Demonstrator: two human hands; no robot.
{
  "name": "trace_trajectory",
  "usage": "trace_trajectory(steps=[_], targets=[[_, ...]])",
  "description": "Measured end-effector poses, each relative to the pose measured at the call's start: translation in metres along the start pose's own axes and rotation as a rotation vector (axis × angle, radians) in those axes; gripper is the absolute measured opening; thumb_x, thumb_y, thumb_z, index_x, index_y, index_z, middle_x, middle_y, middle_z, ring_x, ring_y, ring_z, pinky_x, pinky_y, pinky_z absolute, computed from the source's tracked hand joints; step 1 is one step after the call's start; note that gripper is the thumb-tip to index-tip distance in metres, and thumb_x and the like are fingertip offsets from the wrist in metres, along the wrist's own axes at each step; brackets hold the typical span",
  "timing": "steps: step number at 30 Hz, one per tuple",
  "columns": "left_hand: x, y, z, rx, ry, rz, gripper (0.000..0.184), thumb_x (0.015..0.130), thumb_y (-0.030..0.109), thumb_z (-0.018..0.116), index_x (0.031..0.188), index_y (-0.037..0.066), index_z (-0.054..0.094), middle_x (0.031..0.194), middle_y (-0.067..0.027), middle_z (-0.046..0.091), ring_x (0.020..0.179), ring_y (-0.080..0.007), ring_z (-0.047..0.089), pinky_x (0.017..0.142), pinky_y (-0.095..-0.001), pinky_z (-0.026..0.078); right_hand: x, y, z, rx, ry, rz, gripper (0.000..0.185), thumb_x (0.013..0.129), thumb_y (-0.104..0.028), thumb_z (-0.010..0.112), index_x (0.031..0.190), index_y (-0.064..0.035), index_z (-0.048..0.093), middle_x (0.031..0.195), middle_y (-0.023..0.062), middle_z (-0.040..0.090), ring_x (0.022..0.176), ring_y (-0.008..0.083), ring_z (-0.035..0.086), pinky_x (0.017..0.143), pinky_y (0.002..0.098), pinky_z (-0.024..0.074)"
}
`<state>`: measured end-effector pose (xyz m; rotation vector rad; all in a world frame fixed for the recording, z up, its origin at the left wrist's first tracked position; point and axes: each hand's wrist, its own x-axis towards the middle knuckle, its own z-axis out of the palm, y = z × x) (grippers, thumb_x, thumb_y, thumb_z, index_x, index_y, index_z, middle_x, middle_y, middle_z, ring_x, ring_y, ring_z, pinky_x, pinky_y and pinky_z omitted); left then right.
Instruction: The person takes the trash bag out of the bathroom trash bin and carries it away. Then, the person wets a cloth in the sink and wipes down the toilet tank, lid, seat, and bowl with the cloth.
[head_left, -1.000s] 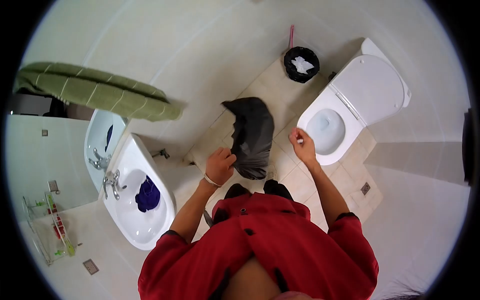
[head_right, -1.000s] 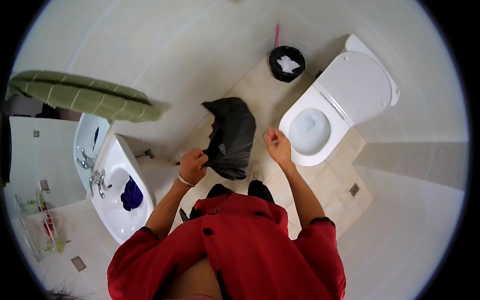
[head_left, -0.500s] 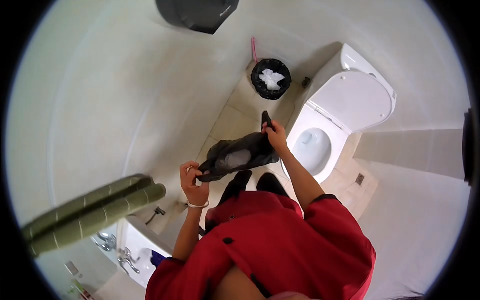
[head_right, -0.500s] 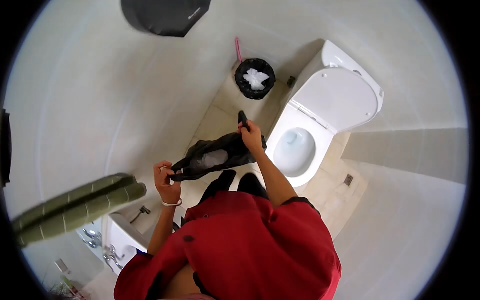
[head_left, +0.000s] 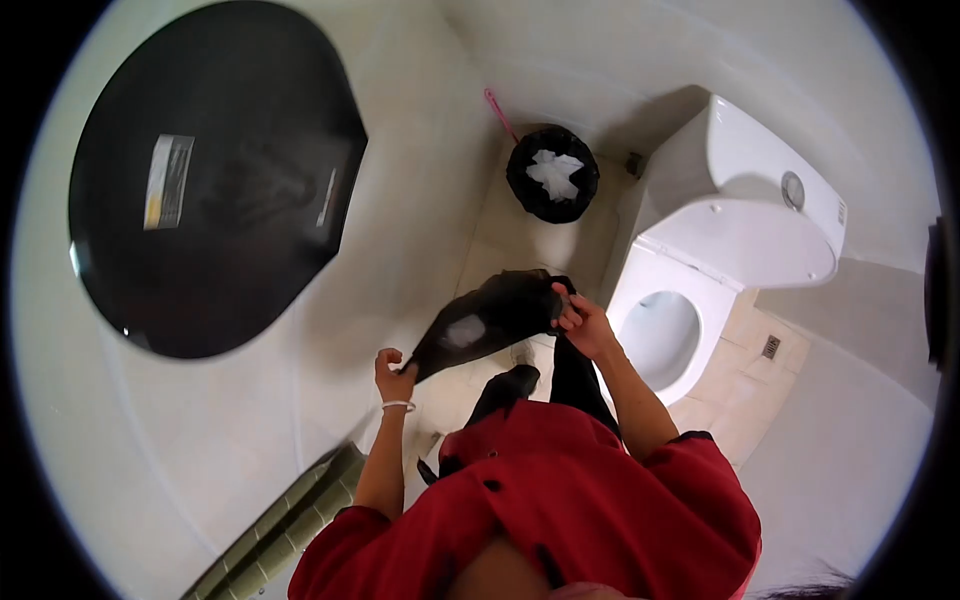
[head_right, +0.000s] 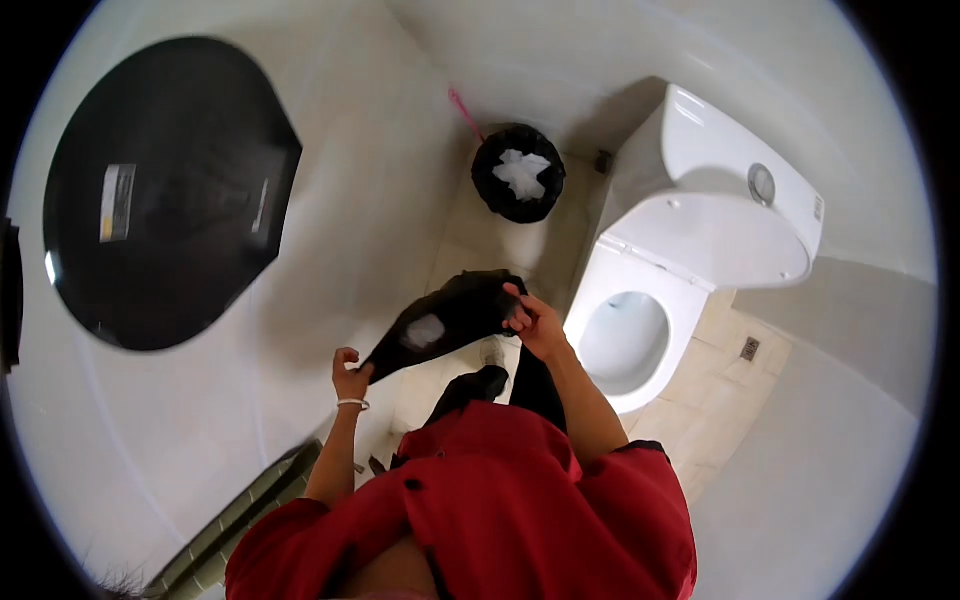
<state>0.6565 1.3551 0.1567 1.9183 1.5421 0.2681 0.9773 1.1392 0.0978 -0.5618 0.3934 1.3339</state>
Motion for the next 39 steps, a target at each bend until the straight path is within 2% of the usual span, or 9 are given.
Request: trace_trajectory(steps=[3,8,16,20,23,30,33,37,39], targets=[[0.013,-0.021,0.026,0.327,-0.127,0.023,0.061,0.056,0.008,0.075,0.112,0.009,0.050,0.083,-0.0116,0.060,0.079,-0.0272,0.060,0.068,-0.0369,0.051,0.022,-0.026,0.006,0.162,0.151,-0.016,0.037,0.095,-0.019,0.045,0.132,-0.0183,0.046,0.072,0.0004,0.047,0.062,0.0142,0.044,0.071,0.0360,0.0444],[0.063,-0.015,0.108,-0.158,-0.715,-0.683,0.023,0.078,0.018,0.071,0.067,0.001,0.061,0.051,-0.0039,0.054,0.039,-0.0113,0.046,0.037,-0.0264,0.034,0.114,-0.047,-0.080,0.076,0.345,-0.083,0.034,0.094,-0.021,0.052,0.127,-0.0301,0.047,0.080,0.0009,0.056,0.062,0.0111,0.047,0.066,0.0358,0.0463],[0.094,0.011,0.237,-0.757,-0.509,-0.852,0.028,0.090,0.015,0.056,0.063,0.008,0.051,0.050,-0.0004,0.038,0.056,-0.0170,0.050,0.063,-0.0319,0.042,0.281,-0.095,-0.184,-0.458,0.678,-0.046,0.029,0.088,-0.033,0.062,0.091,-0.0065,0.049,0.066,0.0044,0.049,0.043,0.0118,0.039,0.041,0.0314,0.0436],[0.099,-0.001,0.250,-0.930,-0.477,-0.780,0.010,0.089,0.005,0.051,0.085,0.003,0.060,0.052,0.0020,0.034,0.049,-0.0125,0.038,0.060,-0.0296,0.042,0.333,-0.098,-0.207,-0.614,0.801,0.057,0.033,0.086,-0.036,0.061,0.092,-0.0055,0.049,0.065,0.0046,0.048,0.040,0.0115,0.035,0.038,0.0295,0.0399],[0.096,-0.015,0.254,-1.071,-0.475,-0.758,0.043,0.088,0.001,0.049,0.131,0.001,0.048,0.059,0.0039,0.035,0.052,-0.0077,0.034,0.060,-0.0269,0.040,0.346,-0.098,-0.226,-0.501,0.665,0.173,0.026,0.087,-0.028,0.057,0.091,-0.0032,0.052,0.061,0.0061,0.047,0.040,0.0129,0.034,0.036,0.0313,0.0363],[0.126,-0.041,0.237,-1.170,-0.472,-0.602,0.062,0.087,0.004,0.055,0.143,0.024,0.036,0.080,-0.0037,0.056,0.055,-0.0090,0.042,0.047,-0.0206,0.032,0.284,-0.090,-0.189,-0.446,0.492,0.259,0.022,0.089,-0.028,0.056,0.095,-0.0070,0.052,0.063,0.0070,0.050,0.042,0.0125,0.038,0.039,0.0288,0.0373],[0.142,-0.019,0.226,-1.187,-0.381,-0.644,0.067,0.086,-0.001,0.052,0.145,0.024,0.031,0.082,-0.0078,0.058,0.049,-0.0111,0.042,0.044,-0.0214,0.032,0.226,-0.072,-0.160,-0.789,0.472,0.043,0.027,0.089,-0.028,0.058,0.101,-0.0041,0.052,0.067,0.0079,0.053,0.045,0.0139,0.044,0.041,0.0298,0.0391],[0.154,-0.010,0.217,-1.289,-0.392,-0.618,0.065,0.086,0.000,0.052,0.143,0.025,0.034,0.087,-0.0051,0.058,0.054,-0.0117,0.045,0.045,-0.0218,0.033,0.193,-0.048,-0.192,-1.476,0.040,-1.110,0.036,0.085,-0.021,0.062,0.110,0.0027,0.052,0.072,0.0141,0.056,0.055,0.0260,0.053,0.050,0.0394,0.0452],[0.165,0.030,0.207,-1.317,-0.429,-0.641,0.057,0.086,0.001,0.050,0.139,0.021,0.041,0.089,-0.0017,0.058,0.057,-0.0119,0.047,0.046,-0.0215,0.036,0.166,-0.058,-0.188,-1.681,0.022,-1.308,0.038,0.079,-0.012,0.062,0.113,0.0024,0.051,0.080,0.0214,0.058,0.064,0.0375,0.057,0.057,0.0434,0.0477]])
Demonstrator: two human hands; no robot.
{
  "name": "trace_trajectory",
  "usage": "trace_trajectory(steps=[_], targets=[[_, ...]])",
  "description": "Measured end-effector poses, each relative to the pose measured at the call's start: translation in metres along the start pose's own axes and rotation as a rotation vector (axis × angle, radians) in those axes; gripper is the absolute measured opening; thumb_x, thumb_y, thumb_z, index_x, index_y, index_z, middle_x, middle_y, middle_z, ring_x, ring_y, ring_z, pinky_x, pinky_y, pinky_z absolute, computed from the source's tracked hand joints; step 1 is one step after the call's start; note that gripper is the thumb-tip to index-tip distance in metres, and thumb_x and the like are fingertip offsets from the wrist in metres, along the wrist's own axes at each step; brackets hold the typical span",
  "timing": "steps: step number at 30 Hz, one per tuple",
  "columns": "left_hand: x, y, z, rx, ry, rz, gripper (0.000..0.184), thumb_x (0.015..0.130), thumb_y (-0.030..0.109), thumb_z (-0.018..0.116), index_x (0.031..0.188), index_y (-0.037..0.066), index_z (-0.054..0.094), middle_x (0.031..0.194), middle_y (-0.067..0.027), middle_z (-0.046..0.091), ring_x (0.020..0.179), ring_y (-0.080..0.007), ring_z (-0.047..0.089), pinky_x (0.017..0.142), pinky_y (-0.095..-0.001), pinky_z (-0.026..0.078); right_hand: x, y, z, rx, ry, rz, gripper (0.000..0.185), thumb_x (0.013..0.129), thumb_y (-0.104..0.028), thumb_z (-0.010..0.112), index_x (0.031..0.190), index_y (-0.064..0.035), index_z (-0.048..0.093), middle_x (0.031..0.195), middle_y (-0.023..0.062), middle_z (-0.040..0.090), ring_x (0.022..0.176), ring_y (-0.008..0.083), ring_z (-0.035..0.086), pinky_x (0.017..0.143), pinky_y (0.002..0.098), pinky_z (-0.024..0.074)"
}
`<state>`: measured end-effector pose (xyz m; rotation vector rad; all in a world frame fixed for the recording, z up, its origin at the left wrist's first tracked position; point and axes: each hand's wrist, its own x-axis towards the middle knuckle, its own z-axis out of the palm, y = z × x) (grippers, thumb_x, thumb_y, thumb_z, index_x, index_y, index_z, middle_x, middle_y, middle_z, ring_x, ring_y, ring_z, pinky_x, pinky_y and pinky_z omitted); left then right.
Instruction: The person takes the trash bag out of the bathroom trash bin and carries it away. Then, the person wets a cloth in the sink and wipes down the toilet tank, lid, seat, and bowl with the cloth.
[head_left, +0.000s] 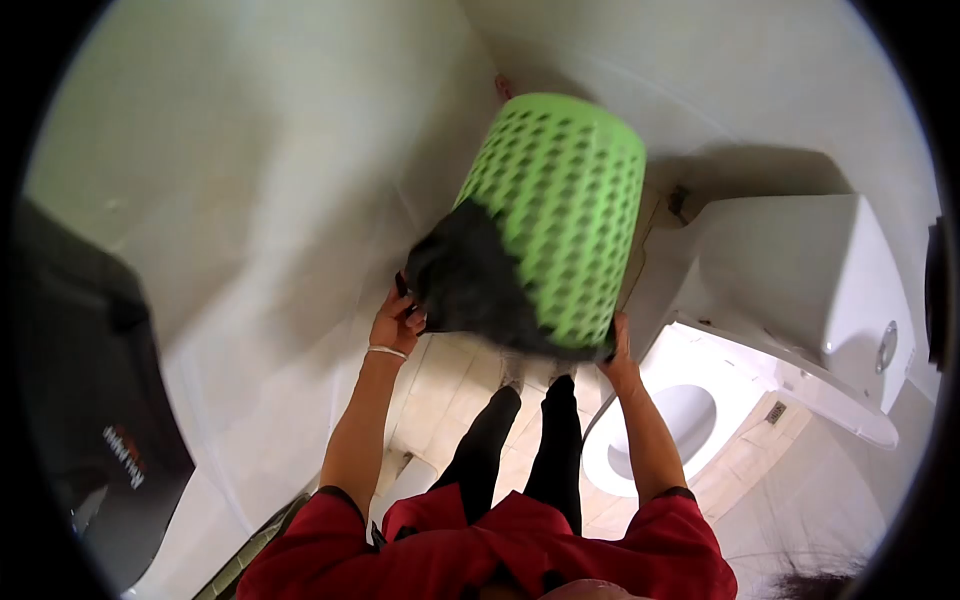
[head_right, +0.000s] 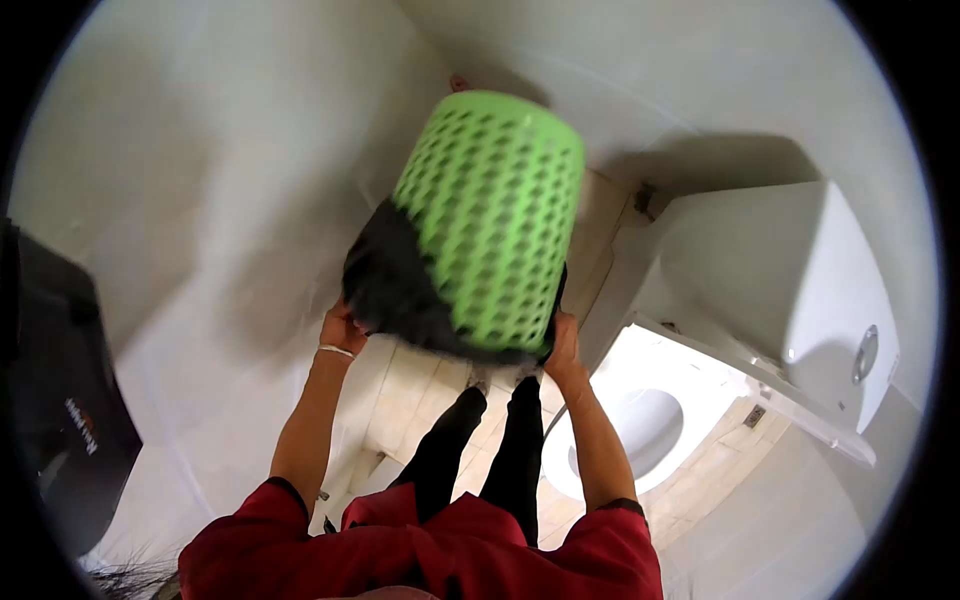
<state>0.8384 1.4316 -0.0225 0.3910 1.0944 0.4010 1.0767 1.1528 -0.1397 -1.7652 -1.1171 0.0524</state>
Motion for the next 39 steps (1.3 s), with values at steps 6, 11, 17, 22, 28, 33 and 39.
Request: trace_trajectory(steps=[6,11,17,22,28,33,39], targets=[[-0.011,0.017,0.029,0.134,-0.054,0.049,0.044,0.089,0.007,0.047,0.133,0.011,0.047,0.088,0.0030,0.062,0.056,-0.0066,0.051,0.044,-0.0209,0.039,0.062,-0.024,-0.036,-0.228,-0.247,0.156,0.046,0.070,-0.005,0.061,0.114,-0.0024,0.048,0.094,0.0206,0.054,0.077,0.0394,0.058,0.059,0.0464,0.0483],[-0.026,0.000,0.042,0.150,0.153,-0.005,0.027,0.093,0.019,0.049,0.118,0.012,0.057,0.066,0.0052,0.055,0.042,-0.0046,0.036,0.038,-0.0235,0.031,0.093,-0.038,-0.046,-0.400,-0.262,0.203,0.044,0.072,-0.005,0.059,0.115,-0.0046,0.051,0.104,0.0184,0.055,0.077,0.0379,0.058,0.058,0.0448,0.0479],[-0.031,-0.009,0.062,0.127,0.280,0.047,0.013,0.093,0.020,0.052,0.098,0.012,0.060,0.059,0.0051,0.052,0.039,-0.0044,0.033,0.039,-0.0195,0.027,0.098,-0.033,-0.048,-0.341,-0.096,0.026,0.024,0.073,-0.006,0.056,0.097,-0.0046,0.054,0.090,0.0163,0.050,0.075,0.0330,0.057,0.057,0.0424,0.0480],[-0.022,-0.009,0.051,0.165,0.134,-0.044,0.026,0.091,0.010,0.050,0.117,0.009,0.056,0.051,0.0054,0.044,0.035,-0.0050,0.029,0.037,-0.0192,0.025,0.083,-0.021,-0.041,-0.346,-0.189,0.097,0.025,0.070,-0.005,0.058,0.094,-0.0034,0.054,0.091,0.0178,0.050,0.075,0.0340,0.058,0.058,0.0432,0.0479],[-0.009,-0.012,0.032,0.093,0.023,-0.169,0.014,0.093,0.018,0.047,0.089,0.012,0.059,0.047,0.0060,0.041,0.036,-0.0070,0.029,0.037,-0.0232,0.025,0.063,-0.008,-0.031,-0.181,-0.248,0.263,0.024,0.072,-0.008,0.059,0.094,-0.0012,0.053,0.091,0.0237,0.056,0.078,0.0408,0.058,0.062,0.0467,0.0473],[0.001,-0.017,0.015,0.043,0.013,-0.232,0.026,0.095,0.015,0.043,0.070,0.015,0.043,0.050,0.0038,0.038,0.037,-0.0082,0.026,0.038,-0.0248,0.020,0.068,-0.009,-0.029,0.108,-0.257,0.414,0.031,0.072,-0.007,0.065,0.099,0.0026,0.053,0.090,0.0277,0.060,0.083,0.0469,0.057,0.069,0.0462,0.0473],[0.006,-0.019,0.003,-0.010,0.001,-0.240,0.028,0.094,0.014,0.048,0.121,0.016,0.054,0.052,0.0017,0.040,0.039,-0.0088,0.027,0.041,-0.0238,0.022,0.013,0.050,0.018,0.125,0.132,0.332,0.037,0.075,-0.013,0.068,0.106,0.0049,0.057,0.090,0.0224,0.064,0.085,0.0395,0.061,0.075,0.0391,0.0482]])
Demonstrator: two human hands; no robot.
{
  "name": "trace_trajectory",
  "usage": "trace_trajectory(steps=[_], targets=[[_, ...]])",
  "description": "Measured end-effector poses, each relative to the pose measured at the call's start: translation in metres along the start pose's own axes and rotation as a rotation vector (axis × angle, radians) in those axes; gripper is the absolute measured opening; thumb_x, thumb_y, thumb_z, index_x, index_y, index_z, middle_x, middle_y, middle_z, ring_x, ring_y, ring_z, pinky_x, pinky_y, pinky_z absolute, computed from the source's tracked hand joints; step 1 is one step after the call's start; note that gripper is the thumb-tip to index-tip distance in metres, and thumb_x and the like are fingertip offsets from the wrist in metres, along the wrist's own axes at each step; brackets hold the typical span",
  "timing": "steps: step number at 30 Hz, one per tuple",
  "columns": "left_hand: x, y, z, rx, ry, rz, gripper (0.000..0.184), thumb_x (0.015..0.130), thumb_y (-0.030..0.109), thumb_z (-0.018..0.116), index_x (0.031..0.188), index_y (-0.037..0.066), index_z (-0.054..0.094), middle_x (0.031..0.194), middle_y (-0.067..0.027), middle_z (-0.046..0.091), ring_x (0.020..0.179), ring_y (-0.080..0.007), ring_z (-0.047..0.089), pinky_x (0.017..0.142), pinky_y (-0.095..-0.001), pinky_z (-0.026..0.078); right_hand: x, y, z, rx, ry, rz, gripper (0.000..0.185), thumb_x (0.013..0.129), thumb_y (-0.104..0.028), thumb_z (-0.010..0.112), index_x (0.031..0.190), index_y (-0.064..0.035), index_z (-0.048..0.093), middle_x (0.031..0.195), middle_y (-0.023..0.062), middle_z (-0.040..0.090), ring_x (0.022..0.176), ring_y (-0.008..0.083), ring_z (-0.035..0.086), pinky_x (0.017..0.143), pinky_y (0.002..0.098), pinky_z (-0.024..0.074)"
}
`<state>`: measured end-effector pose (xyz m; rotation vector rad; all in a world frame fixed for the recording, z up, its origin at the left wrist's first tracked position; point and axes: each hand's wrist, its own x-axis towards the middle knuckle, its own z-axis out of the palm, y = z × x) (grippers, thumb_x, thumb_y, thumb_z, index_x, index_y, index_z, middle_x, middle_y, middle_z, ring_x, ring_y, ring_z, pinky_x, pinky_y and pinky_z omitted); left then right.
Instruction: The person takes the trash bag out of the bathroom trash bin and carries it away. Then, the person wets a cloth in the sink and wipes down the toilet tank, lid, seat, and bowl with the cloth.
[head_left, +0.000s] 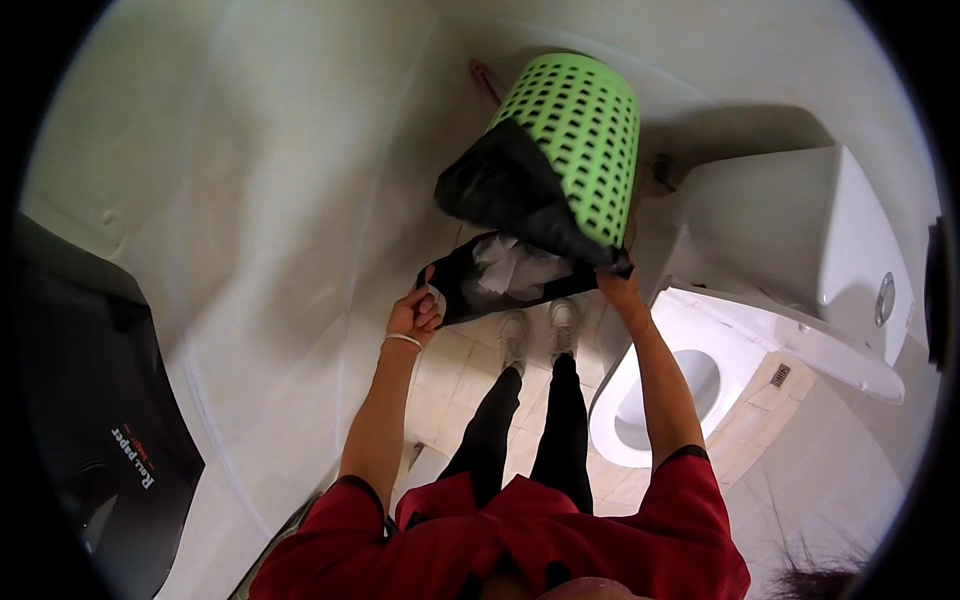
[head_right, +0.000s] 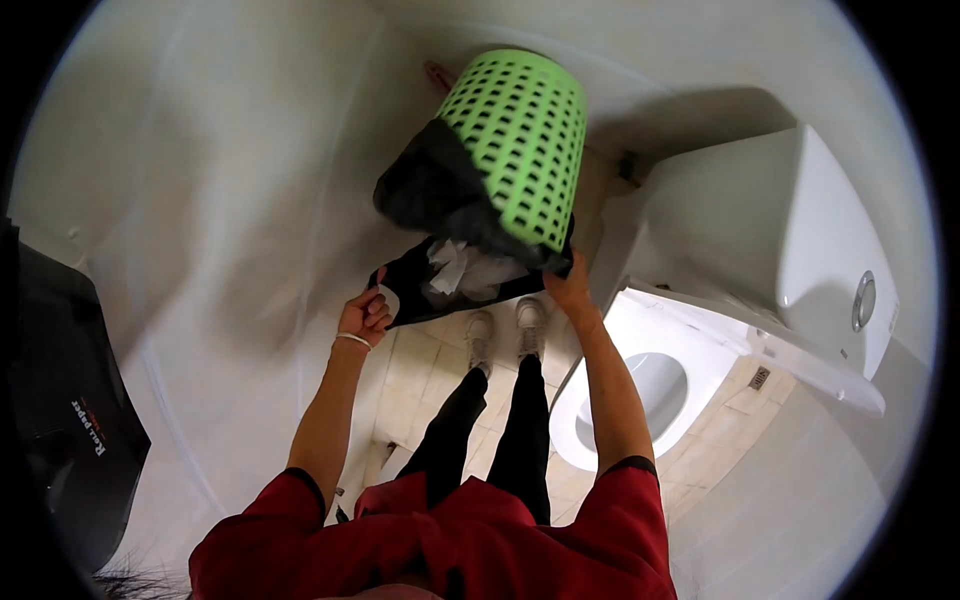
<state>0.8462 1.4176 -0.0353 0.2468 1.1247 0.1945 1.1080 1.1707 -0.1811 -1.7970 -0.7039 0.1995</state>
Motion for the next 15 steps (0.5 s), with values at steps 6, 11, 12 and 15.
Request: trace_trajectory(steps=[6,11,12,15], targets=[[0.017,-0.014,-0.033,0.089,0.109,0.054,0.035,0.091,0.010,0.052,0.126,0.011,0.051,0.056,-0.0002,0.047,0.044,-0.0111,0.035,0.046,-0.0260,0.031,0.043,-0.057,-0.010,0.255,-0.225,1.125,0.015,0.089,-0.023,0.058,0.086,-0.0083,0.054,0.064,0.0045,0.055,0.047,0.0110,0.045,0.037,0.0258,0.0315],[0.019,-0.048,-0.055,0.246,0.127,0.139,0.027,0.088,0.005,0.052,0.114,0.001,0.058,0.066,-0.0051,0.057,0.050,-0.0134,0.043,0.053,-0.0265,0.039,0.050,-0.035,0.014,0.482,-0.237,1.363,0.021,0.093,-0.025,0.049,0.077,-0.0129,0.043,0.053,-0.0017,0.040,0.039,0.0071,0.028,0.035,0.0228,0.0194],[0.019,-0.056,-0.060,0.387,0.197,0.161,0.024,0.087,0.003,0.053,0.109,0.000,0.061,0.073,-0.0070,0.060,0.054,-0.0136,0.047,0.057,-0.0268,0.042,0.046,-0.019,0.024,0.594,-0.264,1.437,0.022,0.094,-0.025,0.046,0.077,-0.0136,0.040,0.053,-0.0031,0.037,0.040,0.0066,0.026,0.035,0.0226,0.0179],[0.025,-0.075,-0.078,0.492,0.194,0.188,0.020,0.086,0.000,0.052,0.101,-0.002,0.066,0.083,-0.0097,0.065,0.063,-0.0159,0.056,0.065,-0.0277,0.047,0.051,0.010,0.053,0.818,-0.226,1.539,0.025,0.095,-0.024,0.043,0.073,-0.0151,0.035,0.052,-0.0040,0.032,0.040,0.0063,0.022,0.034,0.0222,0.0153]])
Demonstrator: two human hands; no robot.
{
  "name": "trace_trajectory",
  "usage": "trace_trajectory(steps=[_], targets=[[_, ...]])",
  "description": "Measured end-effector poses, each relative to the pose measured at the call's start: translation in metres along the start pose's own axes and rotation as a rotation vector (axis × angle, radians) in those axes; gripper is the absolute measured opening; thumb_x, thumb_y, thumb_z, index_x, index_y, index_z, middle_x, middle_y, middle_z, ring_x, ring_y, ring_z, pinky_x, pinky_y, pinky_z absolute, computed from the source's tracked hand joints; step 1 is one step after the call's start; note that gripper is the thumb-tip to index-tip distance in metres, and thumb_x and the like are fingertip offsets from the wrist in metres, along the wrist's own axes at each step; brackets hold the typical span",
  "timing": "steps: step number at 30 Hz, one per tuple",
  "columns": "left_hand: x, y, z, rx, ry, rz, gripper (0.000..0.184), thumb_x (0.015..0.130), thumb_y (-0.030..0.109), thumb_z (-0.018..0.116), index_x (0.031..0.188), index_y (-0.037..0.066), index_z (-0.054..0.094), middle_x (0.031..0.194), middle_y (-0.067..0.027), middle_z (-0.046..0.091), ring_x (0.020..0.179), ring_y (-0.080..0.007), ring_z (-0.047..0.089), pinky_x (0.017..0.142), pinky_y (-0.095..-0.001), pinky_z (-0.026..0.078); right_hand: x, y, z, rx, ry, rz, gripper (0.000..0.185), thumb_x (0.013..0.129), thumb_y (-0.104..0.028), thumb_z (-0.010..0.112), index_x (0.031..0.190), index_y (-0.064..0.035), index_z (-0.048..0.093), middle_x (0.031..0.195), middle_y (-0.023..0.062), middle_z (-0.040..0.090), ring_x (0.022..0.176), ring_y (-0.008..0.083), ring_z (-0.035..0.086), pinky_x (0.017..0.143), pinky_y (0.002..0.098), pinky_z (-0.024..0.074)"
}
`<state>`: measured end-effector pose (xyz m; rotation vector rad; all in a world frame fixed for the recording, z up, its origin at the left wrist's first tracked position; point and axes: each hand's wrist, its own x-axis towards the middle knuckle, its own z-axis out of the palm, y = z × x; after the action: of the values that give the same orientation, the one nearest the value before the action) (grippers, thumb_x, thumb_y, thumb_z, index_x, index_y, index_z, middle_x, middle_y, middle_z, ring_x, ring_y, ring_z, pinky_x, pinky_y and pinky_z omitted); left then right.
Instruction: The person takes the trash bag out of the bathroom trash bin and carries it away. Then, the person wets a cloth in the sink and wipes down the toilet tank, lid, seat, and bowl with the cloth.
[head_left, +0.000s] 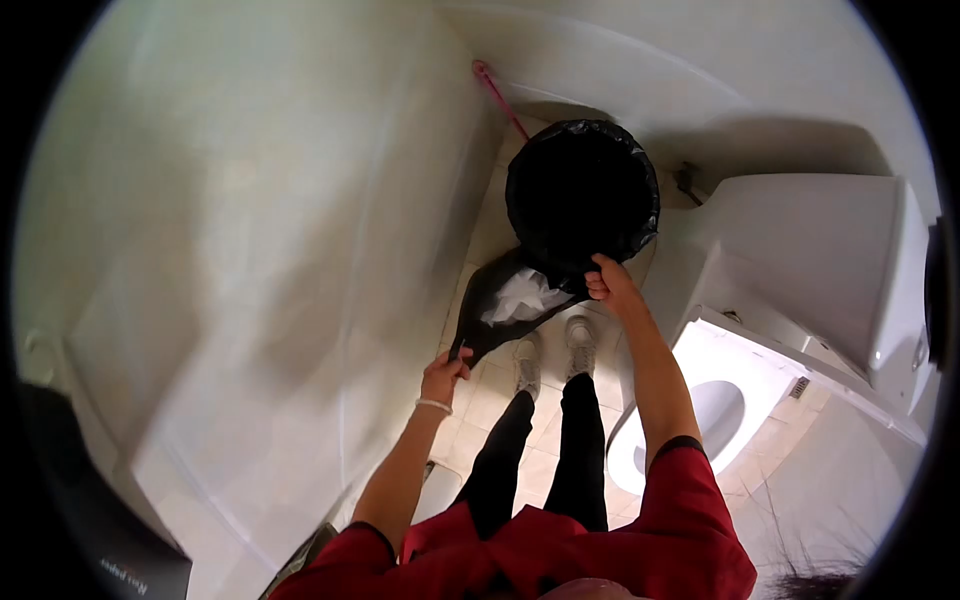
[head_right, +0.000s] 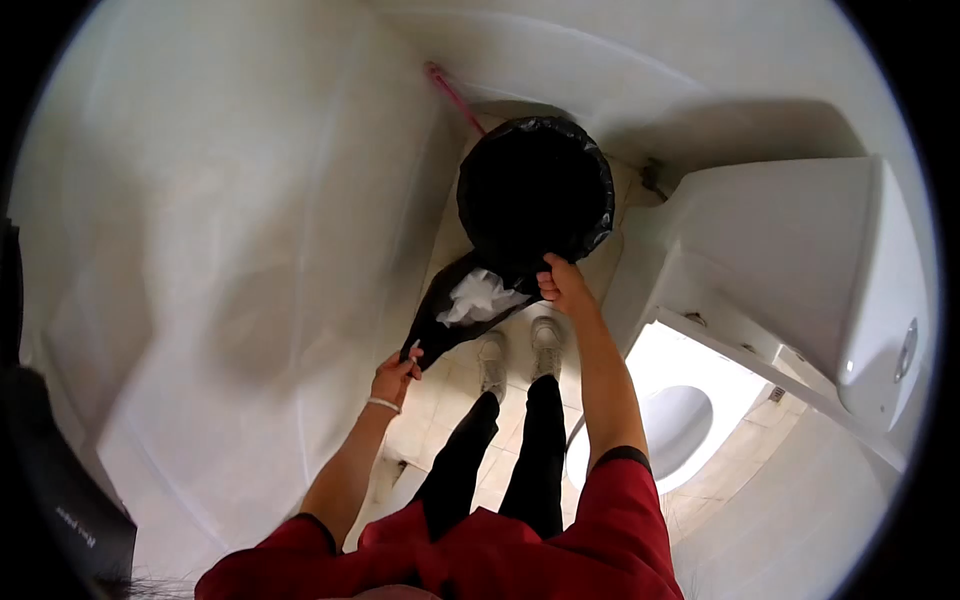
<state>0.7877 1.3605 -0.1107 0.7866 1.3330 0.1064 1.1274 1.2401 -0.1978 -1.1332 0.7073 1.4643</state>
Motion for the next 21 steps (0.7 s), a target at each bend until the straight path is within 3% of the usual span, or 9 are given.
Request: trace_trajectory(steps=[1,3,7,9,15,17,19,20,21], targets=[[0.003,-0.006,-0.005,-0.084,-0.061,-0.008,0.020,0.086,-0.001,0.052,0.099,-0.003,0.066,0.086,-0.0103,0.066,0.065,-0.0165,0.058,0.066,-0.0283,0.048,0.027,0.002,-0.004,0.011,0.006,0.003,0.025,0.095,-0.024,0.043,0.073,-0.0151,0.035,0.052,-0.0040,0.032,0.040,0.0063,0.022,0.034,0.0222,0.0153],[0.009,-0.025,-0.013,-0.048,-0.025,0.013,0.019,0.084,-0.003,0.051,0.096,-0.003,0.066,0.083,-0.0099,0.065,0.068,-0.0178,0.059,0.070,-0.0297,0.049,0.077,0.016,-0.018,0.127,0.005,0.058,0.014,0.096,-0.021,0.045,0.107,-0.0131,0.045,0.059,0.0007,0.040,0.043,0.0074,0.026,0.035,0.0224,0.0176],[0.020,-0.036,-0.043,0.183,0.151,-0.069,0.013,0.080,-0.007,0.051,0.082,-0.001,0.062,0.081,-0.0113,0.064,0.077,-0.0231,0.062,0.081,-0.0352,0.050,0.104,0.020,-0.015,0.168,-0.090,0.033,0.018,0.096,-0.027,0.047,0.110,-0.0149,0.046,0.059,-0.0005,0.040,0.044,0.0070,0.027,0.036,0.0216,0.0181],[0.016,-0.036,-0.061,-0.248,0.102,-0.080,0.012,0.079,-0.008,0.050,0.079,0.001,0.059,0.083,-0.0128,0.064,0.082,-0.0271,0.062,0.086,-0.0389,0.049,0.098,0.025,-0.012,0.200,-0.013,-0.027,0.032,0.092,-0.041,0.056,0.110,-0.0165,0.047,0.060,-0.0013,0.042,0.045,0.0068,0.029,0.038,0.0209,0.0200],[0.005,-0.033,-0.062,-0.470,0.026,0.031,0.008,0.082,-0.004,0.057,0.084,0.003,0.054,0.086,-0.0147,0.064,0.088,-0.0286,0.062,0.094,-0.0412,0.045,0.029,0.042,-0.003,0.165,-0.010,0.138,0.043,0.080,-0.051,0.069,0.098,-0.0158,0.051,0.059,-0.0058,0.039,0.042,0.0046,0.026,0.038,0.0199,0.0229],[-0.005,-0.032,-0.074,-0.332,0.107,-0.007,0.010,0.083,-0.007,0.054,0.085,0.003,0.053,0.083,-0.0131,0.062,0.086,-0.0281,0.061,0.089,-0.0415,0.048,-0.003,0.066,0.013,-0.227,0.264,-0.155,0.033,0.082,-0.044,0.068,0.084,-0.0138,0.056,0.059,-0.0056,0.041,0.042,0.0054,0.032,0.038,0.0214,0.0268],[-0.005,-0.052,-0.119,-0.145,0.217,-0.107,0.016,0.081,-0.011,0.048,0.086,0.003,0.051,0.080,-0.0101,0.058,0.080,-0.0267,0.059,0.080,-0.0405,0.051,-0.034,0.110,0.019,-0.509,0.205,-0.637,0.028,0.086,-0.035,0.064,0.090,-0.0065,0.061,0.071,0.0031,0.056,0.062,0.0144,0.051,0.055,0.0280,0.0409],[-0.012,-0.049,-0.124,-0.145,0.271,-0.123,0.018,0.080,-0.012,0.046,0.087,0.004,0.051,0.080,-0.0090,0.056,0.077,-0.0259,0.058,0.077,-0.0399,0.052,-0.082,0.115,0.041,-0.687,0.166,-0.687,0.030,0.087,-0.029,0.062,0.101,-0.0026,0.064,0.083,0.0099,0.066,0.079,0.0203,0.063,0.068,0.0323,0.0493],[-0.021,-0.043,-0.128,-0.147,0.329,-0.133,0.020,0.079,-0.013,0.044,0.087,0.004,0.051,0.079,-0.0079,0.054,0.073,-0.0252,0.056,0.074,-0.0392,0.052,-0.127,0.126,0.065,-0.777,0.098,-0.678,0.020,0.085,-0.020,0.061,0.101,-0.0084,0.064,0.083,0.0098,0.066,0.073,0.0231,0.063,0.066,0.0362,0.0501]])
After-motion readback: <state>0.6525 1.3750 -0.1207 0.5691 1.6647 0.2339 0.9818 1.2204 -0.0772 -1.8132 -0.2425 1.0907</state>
